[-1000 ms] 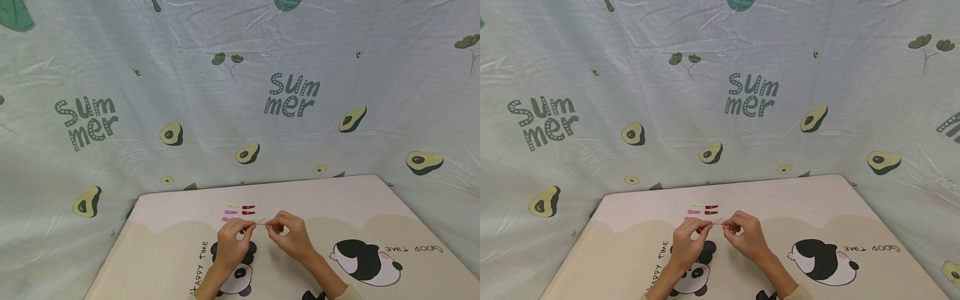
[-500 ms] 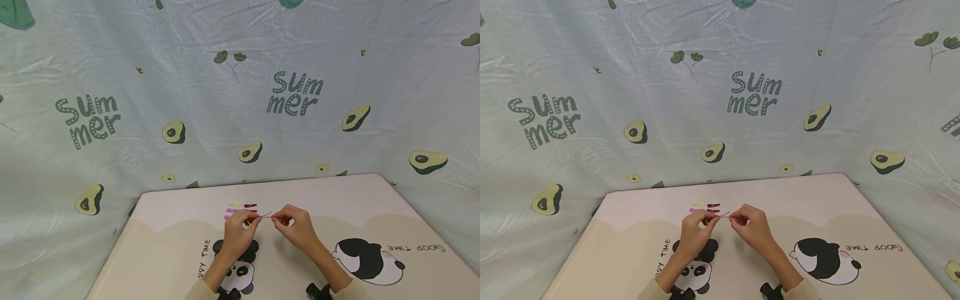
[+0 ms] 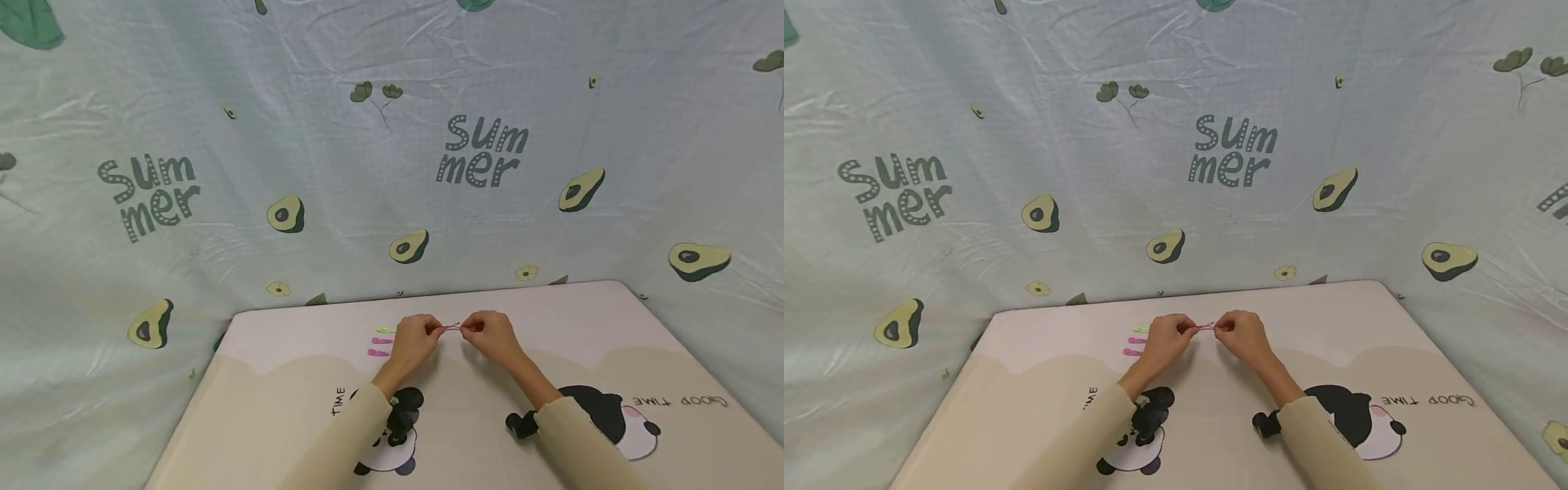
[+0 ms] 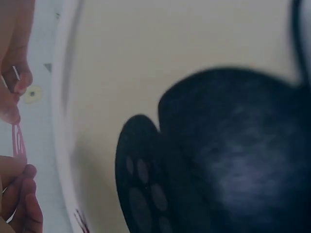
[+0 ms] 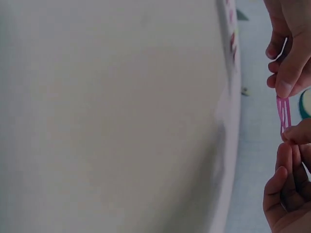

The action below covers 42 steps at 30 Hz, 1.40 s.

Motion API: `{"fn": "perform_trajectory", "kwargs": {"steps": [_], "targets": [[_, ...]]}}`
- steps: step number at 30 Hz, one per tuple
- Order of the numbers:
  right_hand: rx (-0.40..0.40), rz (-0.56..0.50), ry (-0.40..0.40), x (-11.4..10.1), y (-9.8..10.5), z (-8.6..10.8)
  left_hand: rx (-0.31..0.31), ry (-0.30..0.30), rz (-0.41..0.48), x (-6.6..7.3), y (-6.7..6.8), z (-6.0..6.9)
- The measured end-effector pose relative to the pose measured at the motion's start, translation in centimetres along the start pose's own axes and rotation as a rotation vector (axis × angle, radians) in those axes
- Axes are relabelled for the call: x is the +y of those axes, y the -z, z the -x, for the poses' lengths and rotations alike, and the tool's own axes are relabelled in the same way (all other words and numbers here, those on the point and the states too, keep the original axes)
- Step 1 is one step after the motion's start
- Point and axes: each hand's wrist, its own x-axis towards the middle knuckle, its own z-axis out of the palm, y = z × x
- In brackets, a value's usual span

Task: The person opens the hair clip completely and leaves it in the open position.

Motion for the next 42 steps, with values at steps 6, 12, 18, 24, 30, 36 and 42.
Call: {"fn": "perform_trajectory", "kwargs": {"steps": [6,12,18,24,30,36,42], "targets": [[-0.105,0.063,-0.173,1.4,-0.7,-1.7,-0.116,0.085,-0.076,-0.3,-1.5,-1.5],[-0.109,0.133,-0.27,2.1,-1.2,-1.9,-0.106,0.108,-0.154,-0.1,-2.9,-2.5],[-0.085,0.162,-0.292,1.9,-1.3,-2.0,-0.071,0.123,-0.185,0.0,-3.5,-2.8],[-0.118,0.148,-0.324,1.8,-1.2,-2.1,-0.101,0.147,-0.174,0.1,-3.5,-2.8],[-0.138,0.141,-0.331,1.6,-0.8,-2.1,-0.153,0.158,-0.162,0.1,-2.7,-2.9],[-0.119,0.105,-0.278,0.5,-0.6,-2.8,-0.098,0.153,-0.112,-0.6,-0.8,-2.8],[-0.13,0.081,-0.163,-1.0,-1.5,-3.4,0.005,0.166,-0.035,-2.5,1.5,-1.8]]}}
